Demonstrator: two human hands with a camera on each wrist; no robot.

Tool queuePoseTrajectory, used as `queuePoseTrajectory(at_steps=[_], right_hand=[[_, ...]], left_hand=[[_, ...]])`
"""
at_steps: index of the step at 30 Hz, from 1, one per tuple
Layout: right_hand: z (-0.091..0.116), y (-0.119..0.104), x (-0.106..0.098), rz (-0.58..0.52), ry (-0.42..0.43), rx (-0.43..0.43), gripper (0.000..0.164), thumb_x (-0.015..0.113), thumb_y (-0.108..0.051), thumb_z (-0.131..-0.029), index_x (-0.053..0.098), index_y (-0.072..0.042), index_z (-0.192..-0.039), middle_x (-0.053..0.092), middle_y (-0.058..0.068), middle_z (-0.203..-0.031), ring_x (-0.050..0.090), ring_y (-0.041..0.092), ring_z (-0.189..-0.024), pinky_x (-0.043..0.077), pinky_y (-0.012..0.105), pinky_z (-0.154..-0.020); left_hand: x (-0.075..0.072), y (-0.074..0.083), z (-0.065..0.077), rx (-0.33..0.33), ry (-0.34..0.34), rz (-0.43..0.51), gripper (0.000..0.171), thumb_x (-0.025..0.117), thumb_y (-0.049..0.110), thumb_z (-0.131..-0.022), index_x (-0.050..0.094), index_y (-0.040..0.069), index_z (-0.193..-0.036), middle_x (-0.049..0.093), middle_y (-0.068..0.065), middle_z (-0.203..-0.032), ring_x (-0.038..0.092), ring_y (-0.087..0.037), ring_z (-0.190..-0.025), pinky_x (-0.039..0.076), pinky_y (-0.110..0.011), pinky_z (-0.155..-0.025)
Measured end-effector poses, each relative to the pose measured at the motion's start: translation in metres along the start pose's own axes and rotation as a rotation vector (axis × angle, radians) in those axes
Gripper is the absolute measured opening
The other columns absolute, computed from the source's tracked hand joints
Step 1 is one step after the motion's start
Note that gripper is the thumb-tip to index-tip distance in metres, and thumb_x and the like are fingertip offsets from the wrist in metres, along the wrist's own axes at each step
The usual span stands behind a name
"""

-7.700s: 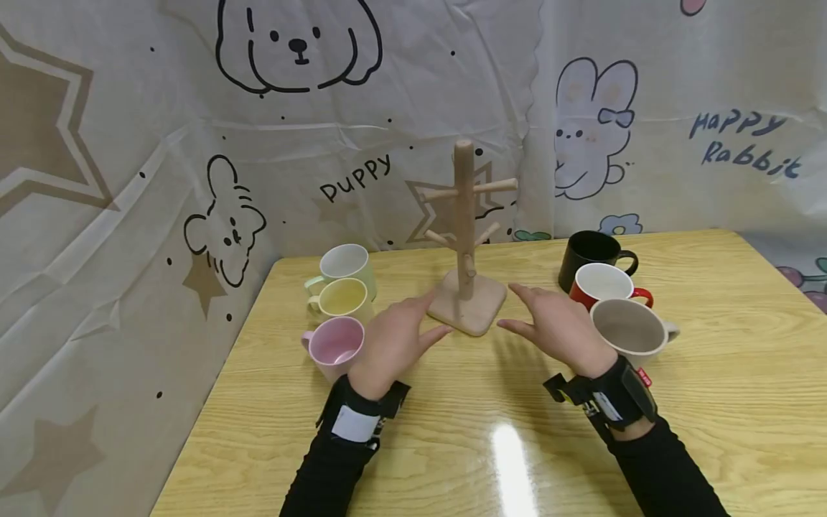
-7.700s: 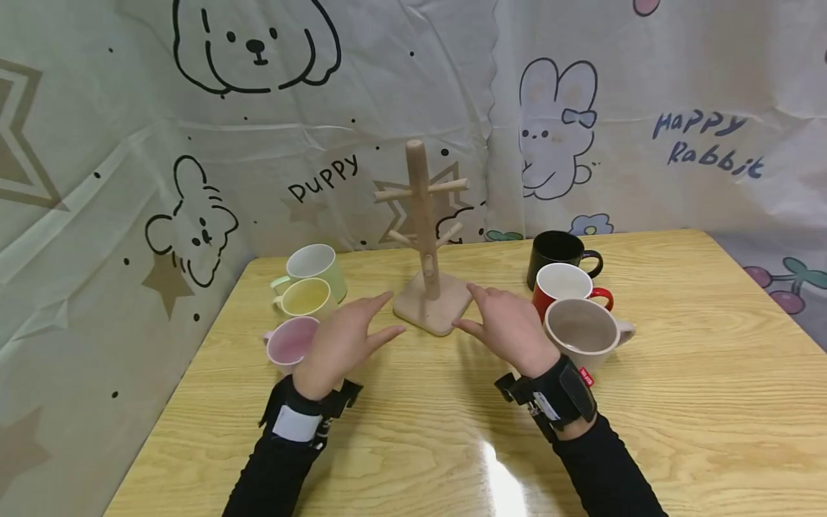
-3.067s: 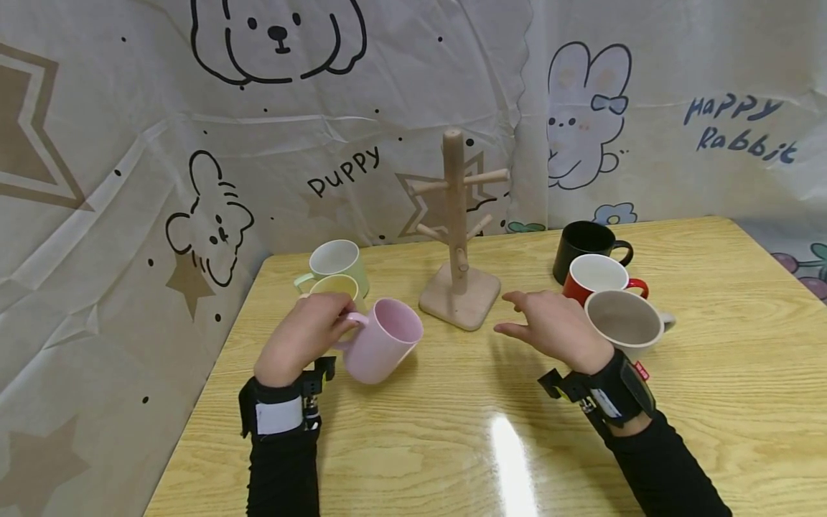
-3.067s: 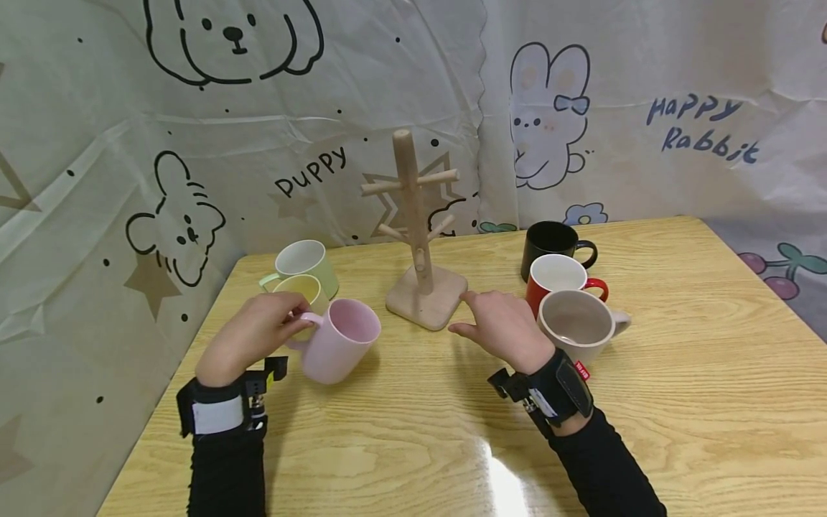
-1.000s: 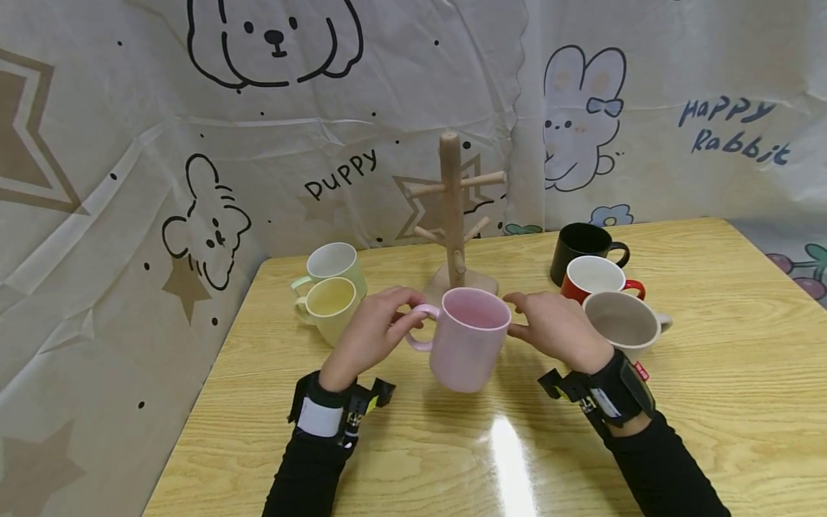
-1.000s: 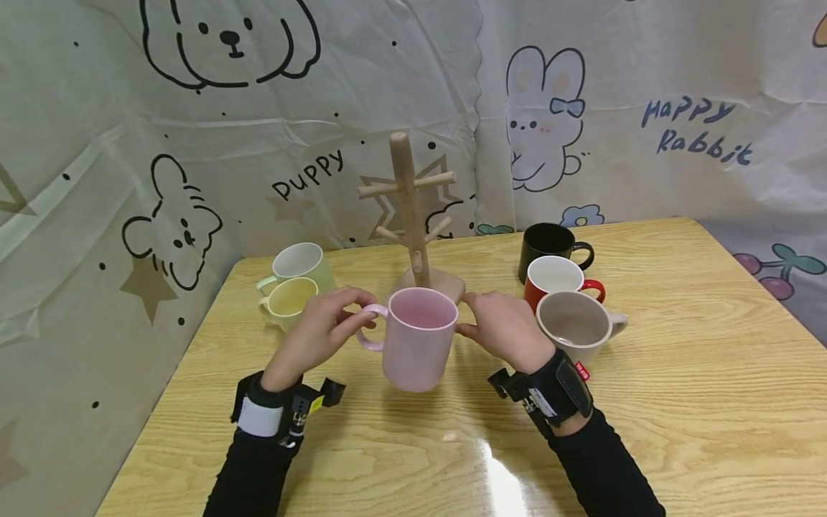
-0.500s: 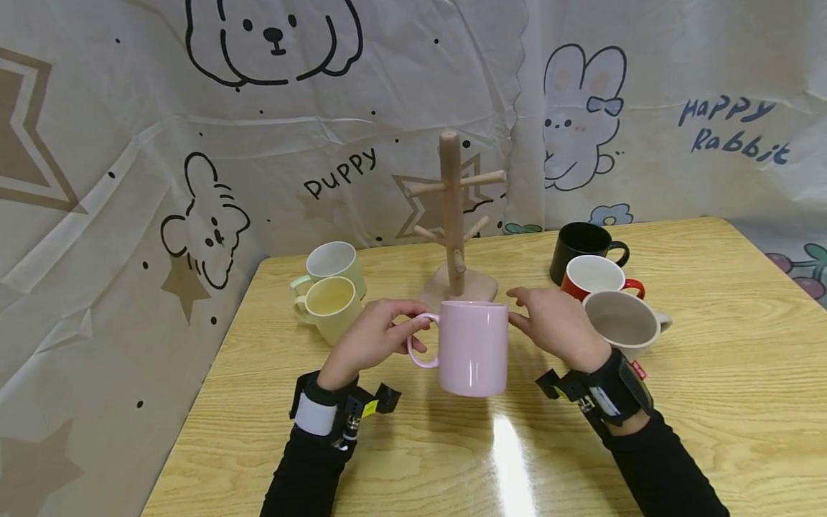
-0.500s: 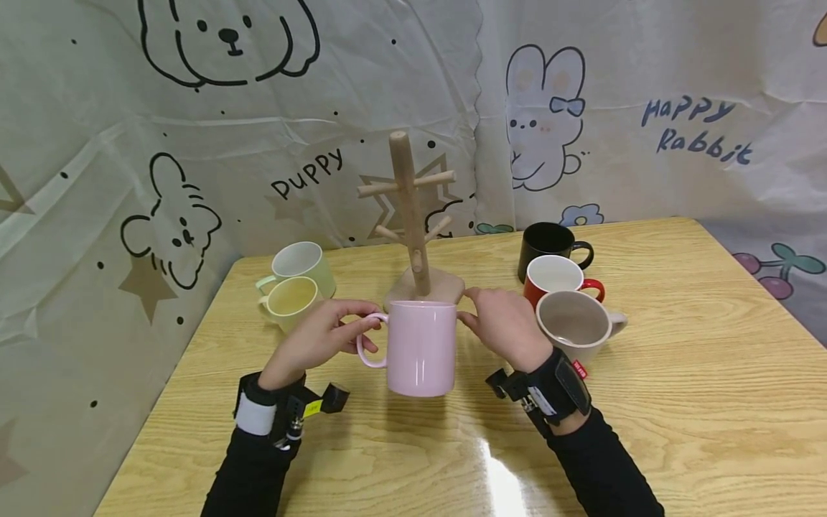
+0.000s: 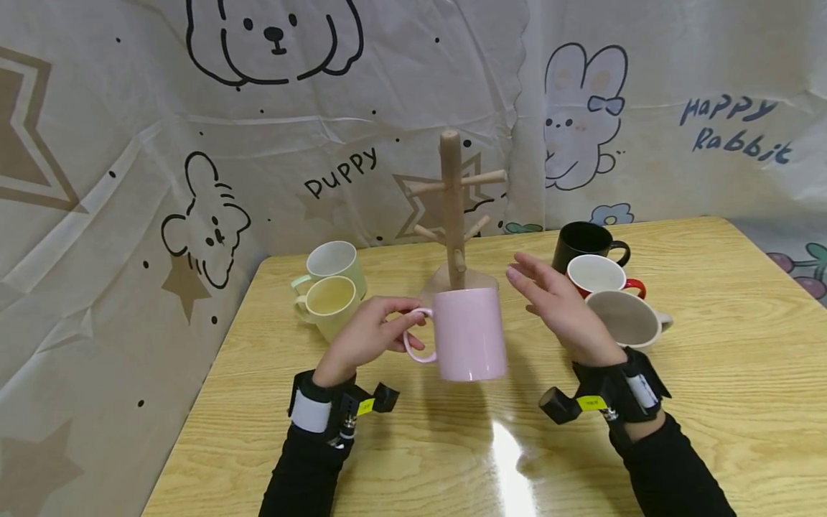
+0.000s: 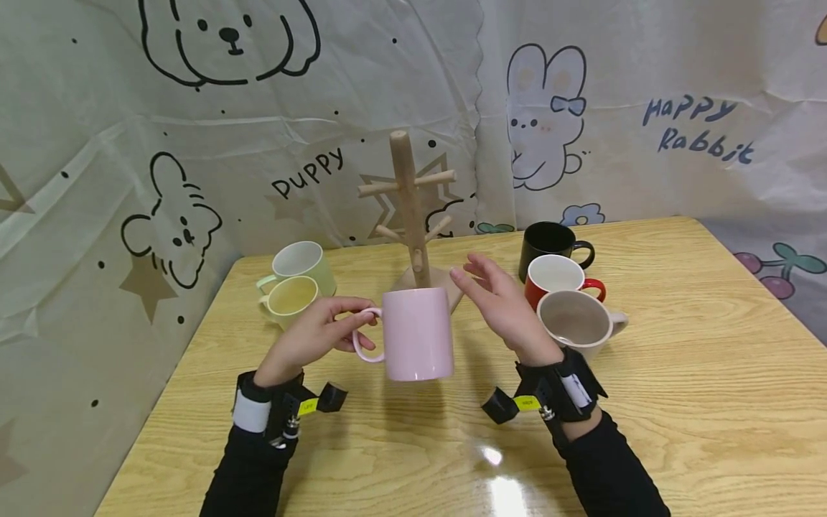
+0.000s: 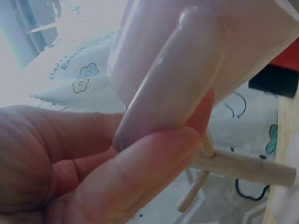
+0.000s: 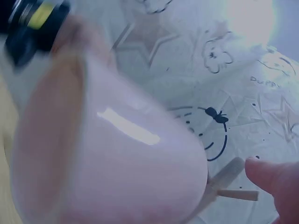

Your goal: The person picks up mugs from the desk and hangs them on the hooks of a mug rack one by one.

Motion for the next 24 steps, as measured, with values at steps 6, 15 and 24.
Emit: queuePoseTrajectory(at_steps=[6, 15, 24], right_hand=[[0.000, 0.000, 0.000, -0.105, -0.084, 0.022, 0.069, 0.040, -0.043, -0.096, 0.015, -0.003, -0.146, 0.023, 0.018, -0.150, 0.025, 0.037, -0.137, 0.029, 0.058, -0.104], [-0.002, 0.002, 0.009, -0.155, -0.166, 0.028, 0.067, 0.044, -0.033, -0.097, 0.013, -0.001, -0.146, 0.020, 0.021, -0.150, 0.027, 0.040, -0.135, 0.032, 0.057, -0.103], [-0.005, 0.007, 0.034, -0.208, -0.238, 0.070, 0.090, 0.060, -0.035, -0.088, 0.001, -0.004, -0.147, 0.023, 0.026, -0.145, 0.039, 0.038, -0.124, 0.040, 0.048, -0.099]], left_hand=[[-0.001, -0.004, -0.003, -0.052, -0.035, 0.099, 0.027, 0.045, 0.012, -0.097, 0.058, -0.007, -0.109, 0.063, -0.017, -0.096, 0.067, -0.010, -0.068, 0.054, -0.022, -0.061], [-0.002, -0.002, -0.001, -0.061, -0.032, 0.107, 0.027, 0.045, 0.013, -0.097, 0.059, -0.007, -0.109, 0.065, -0.016, -0.094, 0.066, -0.009, -0.067, 0.052, -0.019, -0.058], [-0.003, -0.001, 0.000, -0.054, -0.023, 0.103, 0.026, 0.045, 0.014, -0.097, 0.059, -0.005, -0.109, 0.063, -0.017, -0.101, 0.067, -0.010, -0.069, 0.055, -0.022, -0.063]])
Point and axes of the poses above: each hand's wrist, its own z-axis away from the middle knuckle, its own x-axis out of the palm, y = z × x, the point moved 1 cm from there along -z, towards the middle knuckle
